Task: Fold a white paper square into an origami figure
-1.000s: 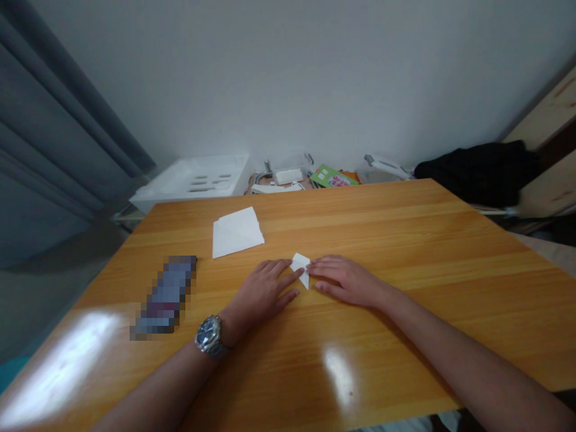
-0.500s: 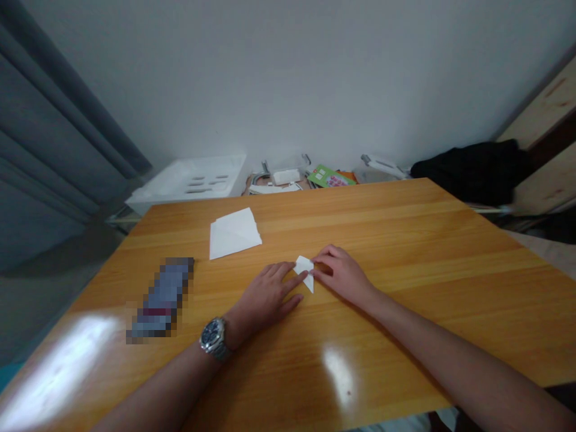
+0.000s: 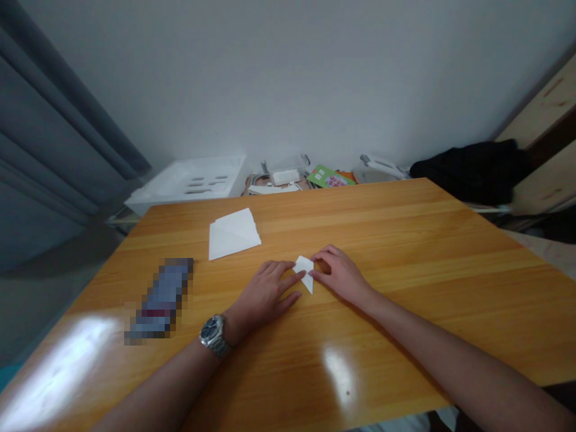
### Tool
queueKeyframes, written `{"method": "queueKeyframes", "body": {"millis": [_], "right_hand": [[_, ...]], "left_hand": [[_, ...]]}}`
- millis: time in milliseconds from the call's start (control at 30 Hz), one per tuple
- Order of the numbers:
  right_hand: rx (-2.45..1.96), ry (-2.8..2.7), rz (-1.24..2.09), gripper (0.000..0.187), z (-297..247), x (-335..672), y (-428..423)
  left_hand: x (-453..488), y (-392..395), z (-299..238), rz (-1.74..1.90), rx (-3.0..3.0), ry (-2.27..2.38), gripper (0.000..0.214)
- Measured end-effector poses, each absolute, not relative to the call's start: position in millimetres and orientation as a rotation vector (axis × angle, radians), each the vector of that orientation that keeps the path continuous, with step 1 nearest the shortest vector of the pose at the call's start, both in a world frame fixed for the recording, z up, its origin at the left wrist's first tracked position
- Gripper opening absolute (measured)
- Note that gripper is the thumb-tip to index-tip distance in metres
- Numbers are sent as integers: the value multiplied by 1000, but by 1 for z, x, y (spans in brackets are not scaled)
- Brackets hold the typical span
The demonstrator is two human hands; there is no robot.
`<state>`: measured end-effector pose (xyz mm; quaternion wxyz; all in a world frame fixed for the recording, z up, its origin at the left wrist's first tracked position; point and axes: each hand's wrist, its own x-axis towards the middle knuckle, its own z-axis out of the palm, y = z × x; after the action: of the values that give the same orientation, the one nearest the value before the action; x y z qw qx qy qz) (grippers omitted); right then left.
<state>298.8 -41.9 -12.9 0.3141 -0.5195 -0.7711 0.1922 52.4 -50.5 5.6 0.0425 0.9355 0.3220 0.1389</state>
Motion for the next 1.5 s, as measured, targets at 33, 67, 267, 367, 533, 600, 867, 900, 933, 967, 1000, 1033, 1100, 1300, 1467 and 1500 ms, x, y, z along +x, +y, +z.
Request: {"method": "queueKeyframes", "body": {"millis": [33,67,267,367,533,600,867,900,933,967,1000,1033,1100,1300,1467,1500], "right_hand": [[-1374,-2025,509,23,-13,299,-42],[-1376,-2023,507,23,-14,299,-42],[-1358,-2018,503,23,-14,297,-43],[-1342,-1998,535,23,-13,297,-43],[-1315,-1933,622,23,-15,297,-43],[-1289,-1898,665,21,-15,297,-43],[-1169,-1752,888,20,-6,290,-51],[-1157,-1738,919,20,-5,289,-53],[-1148,-1725,945,19,-4,287,-54],[-1142,-1716,963,18,-3,286,-55],[-1139,-1713,962,16,-2,285,-56],[-1141,-1716,939,14,-1,284,-56],[-1149,-1735,853,12,1,283,-57],[-1085,-1682,967,13,-3,282,-58],[-1027,-1563,1166,21,-3,277,-62],[-1017,-1540,1187,23,-2,276,-64]], "left_hand": [[52,-50,6,436,2855,984,44],[52,-49,6,450,2848,984,43],[50,-48,3,512,2822,988,38],[49,-47,1,555,2783,981,36],[50,-47,1,695,2598,980,33],[53,-48,2,776,2445,976,33],[65,-49,-3,1007,1706,1021,43],[65,-49,-4,997,1662,1014,41],[66,-49,-5,980,1628,1006,38],[66,-49,-5,961,1607,996,35],[66,-50,-6,947,1601,988,33],[66,-50,-6,942,1608,984,32],[68,-52,-7,957,1637,993,30],[74,-57,-3,921,1492,920,29],[75,-59,-1,962,1475,959,27],[75,-60,0,970,1479,974,26]]}}
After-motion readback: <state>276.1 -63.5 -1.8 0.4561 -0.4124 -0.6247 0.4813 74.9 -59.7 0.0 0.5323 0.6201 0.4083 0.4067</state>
